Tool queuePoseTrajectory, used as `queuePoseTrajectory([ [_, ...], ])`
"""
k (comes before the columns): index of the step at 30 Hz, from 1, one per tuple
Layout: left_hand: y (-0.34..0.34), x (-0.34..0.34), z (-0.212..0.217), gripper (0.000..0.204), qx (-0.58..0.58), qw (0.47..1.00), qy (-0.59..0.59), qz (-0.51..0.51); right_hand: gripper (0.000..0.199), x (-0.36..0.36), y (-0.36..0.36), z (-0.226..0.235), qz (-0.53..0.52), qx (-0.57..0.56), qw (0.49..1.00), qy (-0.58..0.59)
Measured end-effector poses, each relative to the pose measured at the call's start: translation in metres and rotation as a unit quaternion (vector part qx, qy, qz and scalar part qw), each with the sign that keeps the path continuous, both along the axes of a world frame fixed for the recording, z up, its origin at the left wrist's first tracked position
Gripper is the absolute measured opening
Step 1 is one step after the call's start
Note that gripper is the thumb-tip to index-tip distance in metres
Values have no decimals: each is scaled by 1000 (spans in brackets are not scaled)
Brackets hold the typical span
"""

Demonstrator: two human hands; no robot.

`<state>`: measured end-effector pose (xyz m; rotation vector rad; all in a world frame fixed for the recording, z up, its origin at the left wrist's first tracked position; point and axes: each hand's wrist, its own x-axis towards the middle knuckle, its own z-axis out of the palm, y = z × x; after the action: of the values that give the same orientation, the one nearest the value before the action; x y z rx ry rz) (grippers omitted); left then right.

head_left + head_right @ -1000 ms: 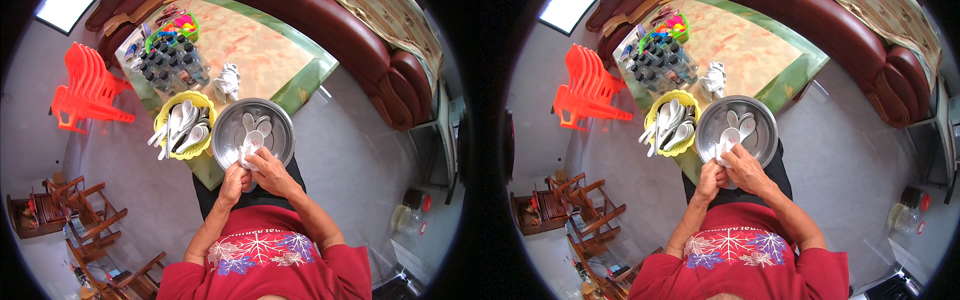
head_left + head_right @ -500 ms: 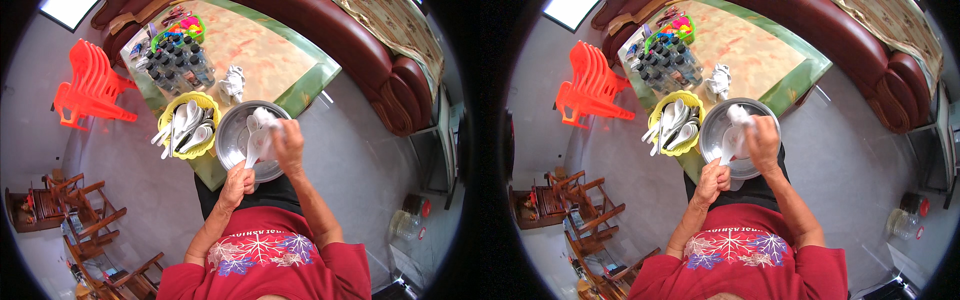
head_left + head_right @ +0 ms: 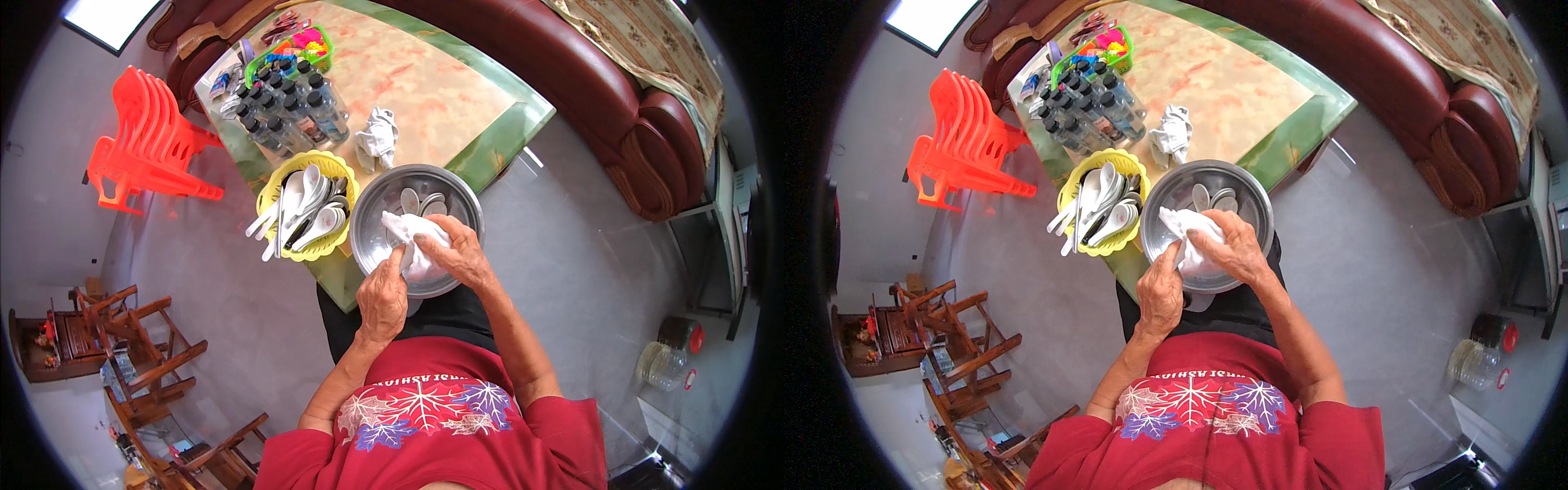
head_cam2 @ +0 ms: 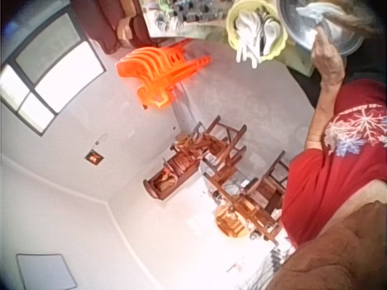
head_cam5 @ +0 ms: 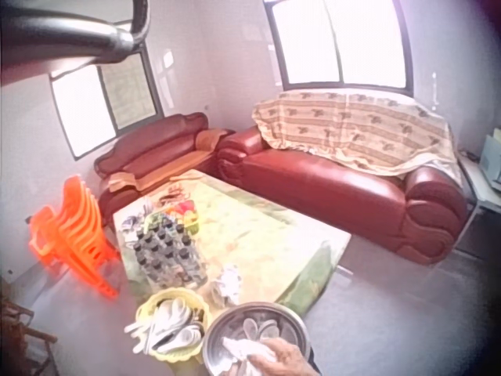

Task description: The person sits at a table and wipes white plastic spoons with a white cloth. They pick up spoons one by one from a metal bowl, wipe them thoroughly, and place them into a yellow plastic basket.

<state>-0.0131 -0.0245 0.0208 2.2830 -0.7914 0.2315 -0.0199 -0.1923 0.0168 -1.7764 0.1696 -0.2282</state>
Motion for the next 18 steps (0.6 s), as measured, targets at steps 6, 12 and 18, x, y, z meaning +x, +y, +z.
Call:
queuePoseTrajectory([
  [6, 2, 0, 1, 33, -280, 818, 500, -54, 15, 3, -8, -8, -11, 313, 949, 35],
  [12, 1, 3, 7, 21, -377, 627, 679, -64, 17, 3, 0, -6, -69, 124, 988, 59],
  [18, 6, -1, -5, 20, -334, 744, 575, -64, 25, -11, 26, 18, -26, -324, 931, -167],
])
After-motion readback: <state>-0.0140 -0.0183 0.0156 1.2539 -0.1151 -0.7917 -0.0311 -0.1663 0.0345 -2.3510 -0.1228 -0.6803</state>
